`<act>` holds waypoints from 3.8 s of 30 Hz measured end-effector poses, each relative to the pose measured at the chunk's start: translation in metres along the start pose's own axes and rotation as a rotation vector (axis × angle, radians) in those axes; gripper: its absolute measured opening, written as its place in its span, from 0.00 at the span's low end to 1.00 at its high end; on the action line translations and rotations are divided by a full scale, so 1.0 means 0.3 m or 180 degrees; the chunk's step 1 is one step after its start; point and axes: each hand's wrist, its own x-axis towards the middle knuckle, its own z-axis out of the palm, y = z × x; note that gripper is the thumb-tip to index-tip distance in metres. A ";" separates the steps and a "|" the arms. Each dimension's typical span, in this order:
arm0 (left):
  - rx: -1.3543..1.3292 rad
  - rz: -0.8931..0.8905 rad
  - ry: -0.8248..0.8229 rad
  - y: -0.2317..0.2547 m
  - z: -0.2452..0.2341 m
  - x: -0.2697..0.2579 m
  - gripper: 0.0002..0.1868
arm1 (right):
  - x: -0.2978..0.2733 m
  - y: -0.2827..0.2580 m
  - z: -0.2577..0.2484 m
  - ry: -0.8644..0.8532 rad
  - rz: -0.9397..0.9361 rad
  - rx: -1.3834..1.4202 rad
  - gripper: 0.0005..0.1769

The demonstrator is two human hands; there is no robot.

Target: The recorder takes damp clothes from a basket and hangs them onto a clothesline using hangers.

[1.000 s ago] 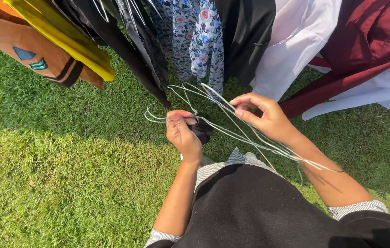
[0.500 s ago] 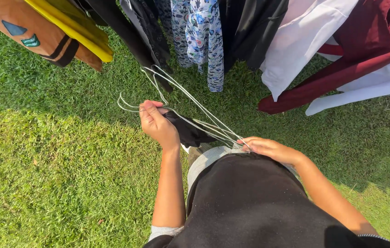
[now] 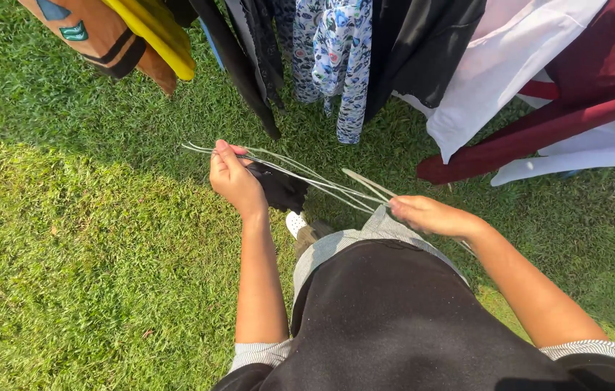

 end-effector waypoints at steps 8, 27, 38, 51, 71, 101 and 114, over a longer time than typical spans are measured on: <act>0.0616 0.0211 0.0058 -0.106 -0.056 0.071 0.24 | -0.121 -0.094 -0.094 -0.1402 -0.1038 0.0210 0.33; 0.1550 0.1389 -0.1198 -0.101 -0.060 0.075 0.12 | -0.247 -0.124 -0.139 0.0491 0.0288 -0.1755 0.18; 0.1510 0.1768 -0.0988 0.069 -0.045 0.164 0.17 | -0.156 -0.554 0.066 0.1471 -0.1606 -0.3106 0.15; 0.0791 0.2535 -0.1423 0.241 0.035 0.078 0.10 | -0.058 -0.741 0.023 0.0948 -0.0659 -0.3571 0.40; -0.1486 0.1126 -0.3045 0.350 0.218 0.064 0.08 | -0.287 -0.635 -0.116 0.1683 -0.1291 -0.2480 0.14; 0.2672 0.3222 -0.1913 0.097 0.654 0.608 0.14 | -0.129 -1.404 -0.390 0.2885 -0.2489 -0.1721 0.14; 0.1889 0.2914 -0.1577 -0.085 0.387 0.425 0.18 | 0.430 -1.450 -0.461 0.2930 -0.2046 -0.1704 0.16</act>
